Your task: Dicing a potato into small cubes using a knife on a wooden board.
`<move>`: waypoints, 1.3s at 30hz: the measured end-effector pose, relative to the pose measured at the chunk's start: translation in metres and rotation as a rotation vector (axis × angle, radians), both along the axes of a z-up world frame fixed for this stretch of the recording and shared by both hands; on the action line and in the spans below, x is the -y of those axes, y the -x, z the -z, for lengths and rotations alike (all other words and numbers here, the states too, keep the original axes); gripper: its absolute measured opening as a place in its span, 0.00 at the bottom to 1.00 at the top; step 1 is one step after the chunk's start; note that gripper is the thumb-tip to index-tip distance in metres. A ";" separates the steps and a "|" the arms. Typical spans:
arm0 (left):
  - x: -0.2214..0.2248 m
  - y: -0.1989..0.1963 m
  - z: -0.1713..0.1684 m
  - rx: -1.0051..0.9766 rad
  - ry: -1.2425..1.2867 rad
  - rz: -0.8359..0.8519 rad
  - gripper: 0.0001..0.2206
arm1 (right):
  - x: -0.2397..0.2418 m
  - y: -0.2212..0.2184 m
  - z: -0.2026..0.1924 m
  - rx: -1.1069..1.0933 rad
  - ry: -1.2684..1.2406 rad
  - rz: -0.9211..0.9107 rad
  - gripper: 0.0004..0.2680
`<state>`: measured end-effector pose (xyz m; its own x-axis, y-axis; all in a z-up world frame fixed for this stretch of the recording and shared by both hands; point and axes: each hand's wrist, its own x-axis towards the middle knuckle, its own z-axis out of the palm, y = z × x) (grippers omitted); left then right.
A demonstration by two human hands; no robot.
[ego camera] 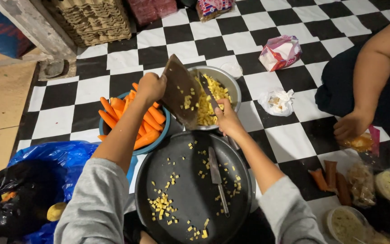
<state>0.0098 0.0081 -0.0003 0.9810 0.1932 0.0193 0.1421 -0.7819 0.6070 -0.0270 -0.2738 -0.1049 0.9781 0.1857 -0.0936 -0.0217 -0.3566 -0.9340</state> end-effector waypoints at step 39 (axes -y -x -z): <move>-0.025 0.111 -0.055 0.145 0.189 0.006 0.24 | 0.016 -0.001 0.032 -0.137 0.047 0.155 0.13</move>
